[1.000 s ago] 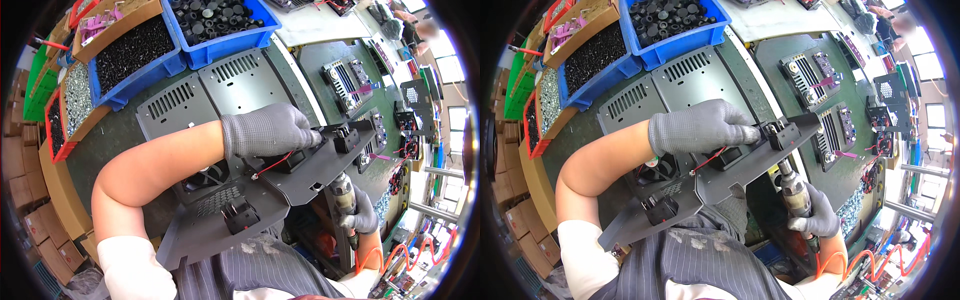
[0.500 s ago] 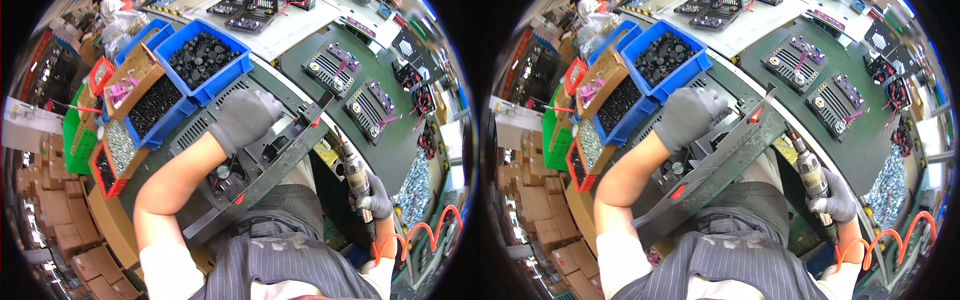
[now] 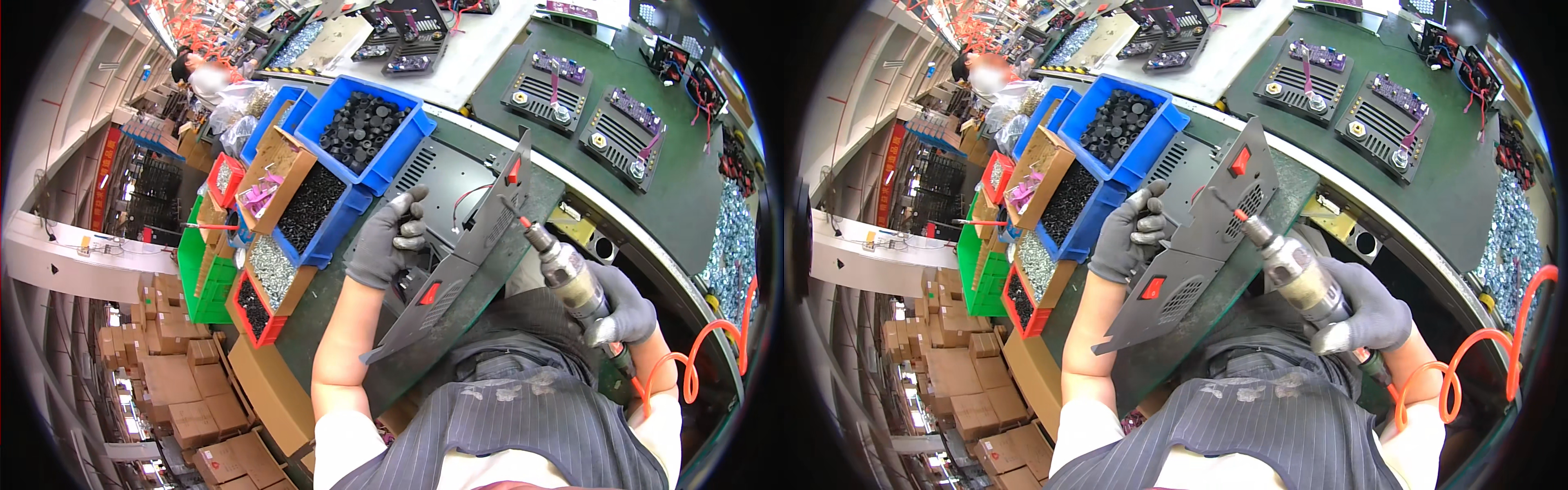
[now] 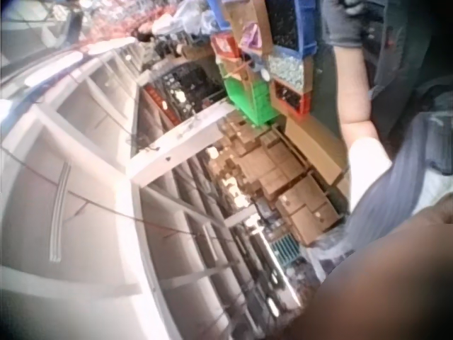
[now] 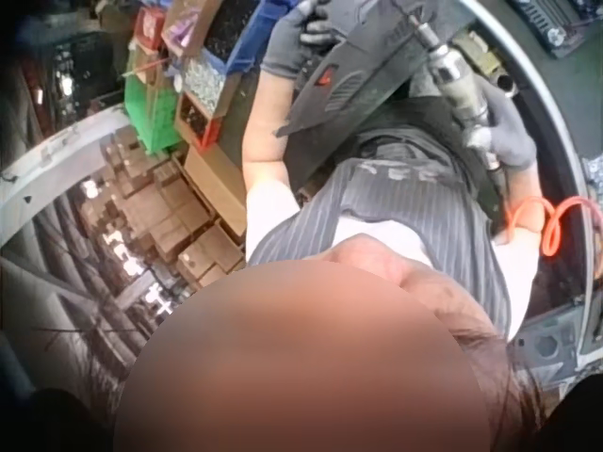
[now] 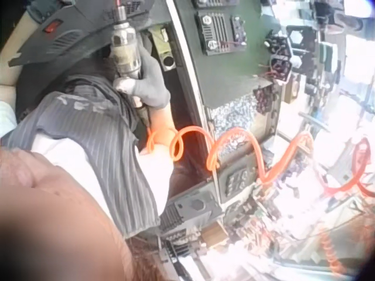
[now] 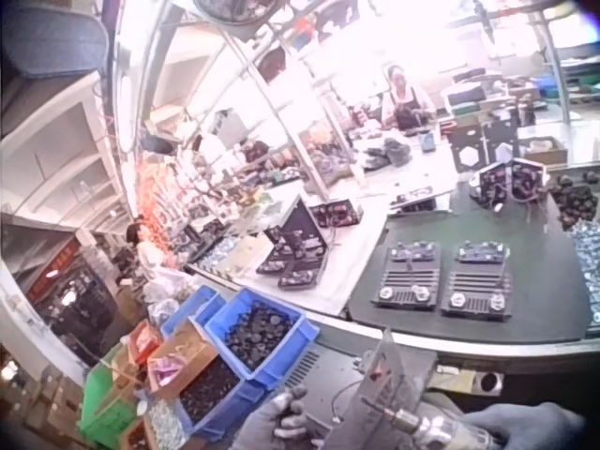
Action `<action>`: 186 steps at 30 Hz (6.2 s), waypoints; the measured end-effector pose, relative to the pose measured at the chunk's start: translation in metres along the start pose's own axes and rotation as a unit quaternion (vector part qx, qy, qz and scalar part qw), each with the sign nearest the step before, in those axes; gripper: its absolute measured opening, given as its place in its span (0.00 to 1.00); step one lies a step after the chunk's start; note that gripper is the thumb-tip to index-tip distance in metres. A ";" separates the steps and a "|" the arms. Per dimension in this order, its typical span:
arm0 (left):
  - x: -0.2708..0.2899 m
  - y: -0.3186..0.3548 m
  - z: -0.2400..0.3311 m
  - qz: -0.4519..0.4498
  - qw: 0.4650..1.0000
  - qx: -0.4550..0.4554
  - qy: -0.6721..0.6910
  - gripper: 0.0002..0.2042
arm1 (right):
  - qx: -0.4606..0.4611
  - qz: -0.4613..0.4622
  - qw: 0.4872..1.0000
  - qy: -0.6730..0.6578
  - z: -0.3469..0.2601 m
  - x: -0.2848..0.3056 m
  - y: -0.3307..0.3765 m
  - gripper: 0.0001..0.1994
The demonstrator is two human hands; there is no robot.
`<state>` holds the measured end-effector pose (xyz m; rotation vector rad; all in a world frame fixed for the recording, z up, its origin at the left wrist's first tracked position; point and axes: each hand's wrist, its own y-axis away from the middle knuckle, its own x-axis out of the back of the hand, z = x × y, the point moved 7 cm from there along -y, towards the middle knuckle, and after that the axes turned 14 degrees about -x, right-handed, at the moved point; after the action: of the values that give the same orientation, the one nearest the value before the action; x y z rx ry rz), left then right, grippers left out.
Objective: The recorder is seen assembling a metal chassis by attaching rubber feet and a cooling fan using a power screwdriver.
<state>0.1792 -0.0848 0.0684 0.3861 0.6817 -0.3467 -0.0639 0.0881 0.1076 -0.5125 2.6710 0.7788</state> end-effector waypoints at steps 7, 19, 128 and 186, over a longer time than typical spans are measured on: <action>-0.047 0.018 0.023 -0.071 0.991 -0.082 -0.076 0.15 | 0.028 -0.063 0.996 0.058 -0.025 -0.042 -0.019 0.37; -0.091 0.047 0.042 -0.113 0.956 -0.157 -0.219 0.18 | 0.013 -0.092 0.994 0.056 -0.029 -0.061 -0.021 0.34; -0.018 0.030 0.017 -0.026 0.987 -0.129 -0.088 0.15 | -0.088 0.082 0.983 0.139 0.027 0.001 0.022 0.39; -0.180 0.035 0.025 -0.138 0.816 -0.128 -0.547 0.19 | 0.084 0.022 0.996 0.034 -0.005 -0.008 0.027 0.41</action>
<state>0.0769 -0.0330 0.2139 -0.2070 -0.3717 -0.6622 -0.0688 0.1086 0.1270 -0.4468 2.7862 0.5519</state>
